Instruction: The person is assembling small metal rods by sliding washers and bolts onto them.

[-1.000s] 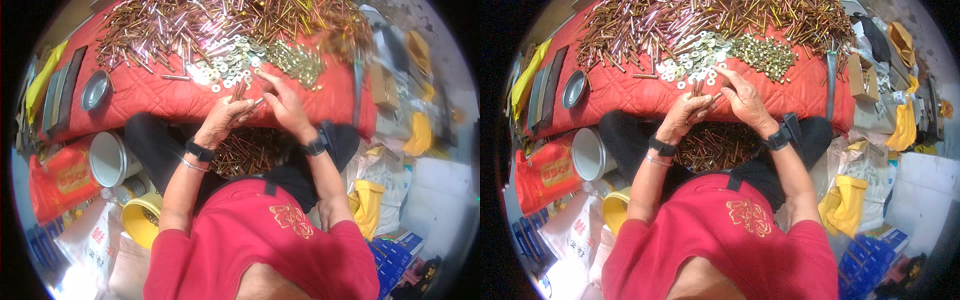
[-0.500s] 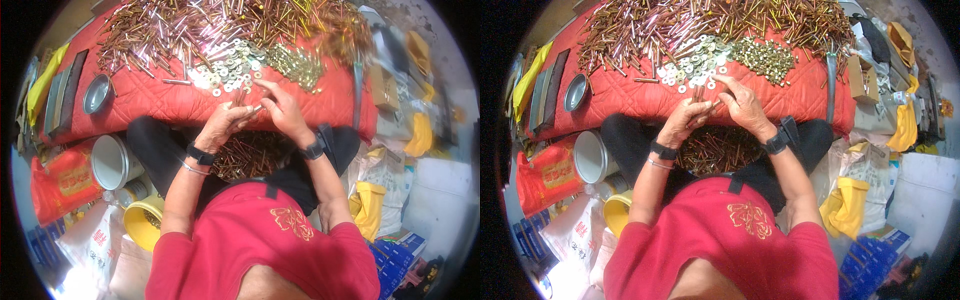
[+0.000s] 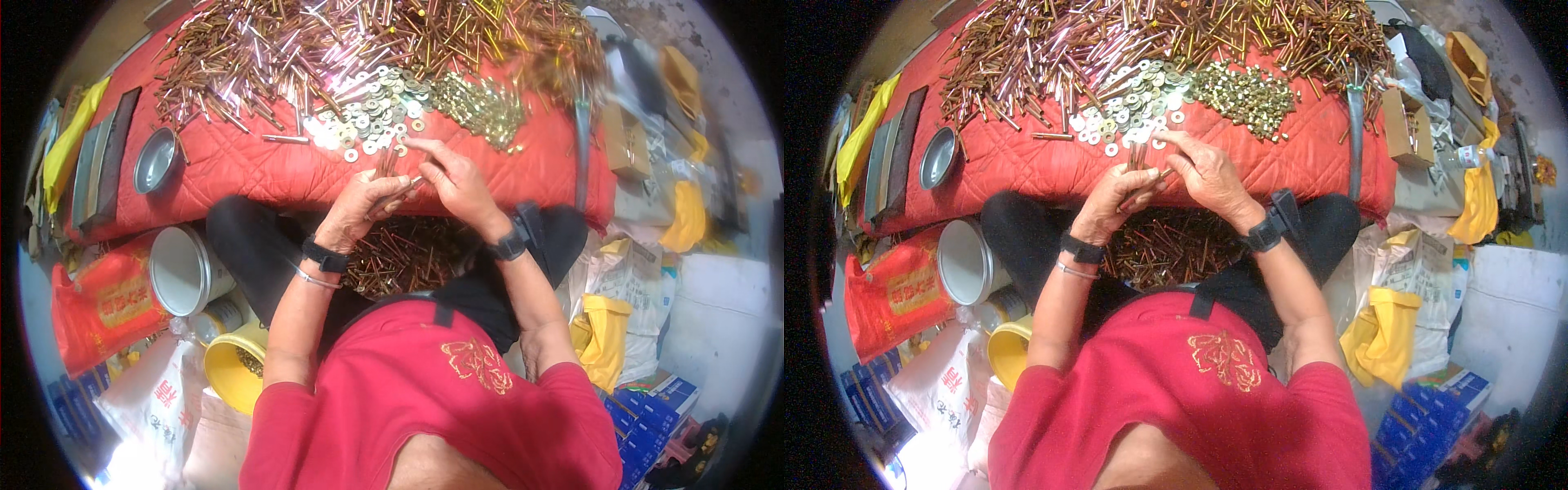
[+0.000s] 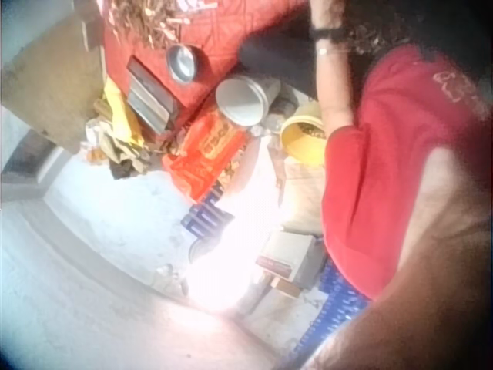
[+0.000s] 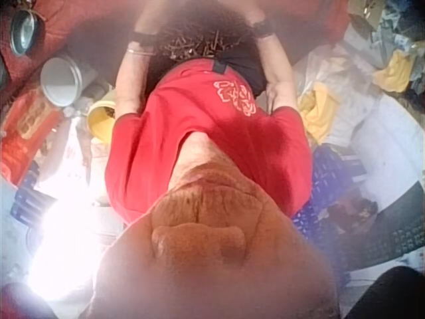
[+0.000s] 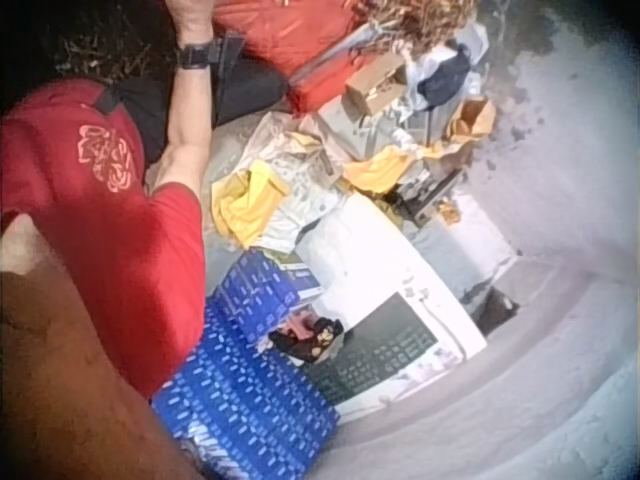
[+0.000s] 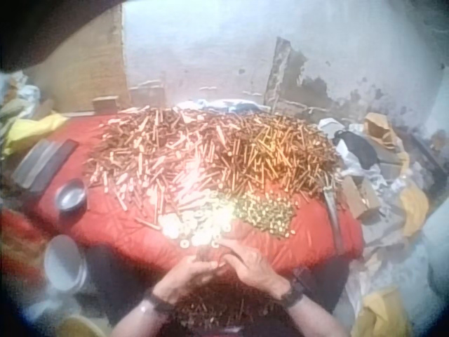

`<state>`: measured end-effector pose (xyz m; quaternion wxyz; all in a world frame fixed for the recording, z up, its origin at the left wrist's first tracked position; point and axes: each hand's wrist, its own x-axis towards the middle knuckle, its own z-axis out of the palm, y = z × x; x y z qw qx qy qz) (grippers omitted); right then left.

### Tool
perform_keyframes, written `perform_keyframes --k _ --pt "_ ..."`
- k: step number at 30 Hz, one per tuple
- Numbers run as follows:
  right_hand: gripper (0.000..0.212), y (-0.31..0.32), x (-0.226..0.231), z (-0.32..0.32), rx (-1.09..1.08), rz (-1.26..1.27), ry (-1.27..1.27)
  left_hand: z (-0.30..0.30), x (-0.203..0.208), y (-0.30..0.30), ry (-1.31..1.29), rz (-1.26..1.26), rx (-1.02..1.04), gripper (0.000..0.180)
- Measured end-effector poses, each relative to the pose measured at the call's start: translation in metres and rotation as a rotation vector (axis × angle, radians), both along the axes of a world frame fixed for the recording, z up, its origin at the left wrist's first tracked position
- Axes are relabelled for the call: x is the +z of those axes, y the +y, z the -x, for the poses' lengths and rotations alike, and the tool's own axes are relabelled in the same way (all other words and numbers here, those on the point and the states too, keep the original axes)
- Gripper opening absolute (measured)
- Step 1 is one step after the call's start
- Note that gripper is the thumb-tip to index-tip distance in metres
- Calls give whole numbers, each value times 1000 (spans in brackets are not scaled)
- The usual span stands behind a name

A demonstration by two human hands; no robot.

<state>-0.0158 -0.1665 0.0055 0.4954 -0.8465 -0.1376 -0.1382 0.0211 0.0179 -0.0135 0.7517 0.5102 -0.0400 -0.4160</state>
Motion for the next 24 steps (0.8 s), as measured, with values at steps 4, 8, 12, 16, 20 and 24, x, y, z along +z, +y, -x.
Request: perform_keyframes --k 4,8,12,16,20,24 --pt "29 -15 -3 -7 21 -220 400 1 2 3 -112 -65 -76 22" --pt "28 -26 -9 -39 -135 -245 322 3 11 5 -379 -108 -23 14" --pt "36 -21 -20 -102 -253 -201 205 -14 16 5 -366 -209 132 14" --pt "45 -4 -24 -160 -399 -413 222 -36 0 -1 -512 -213 475 16" --pt "17 -24 -34 -181 -624 529 -179 -88 -11 -4 -949 -638 612 16" --pt "27 -51 -45 -173 -305 783 -314 -145 -16 -4 -1193 -1018 460 18"
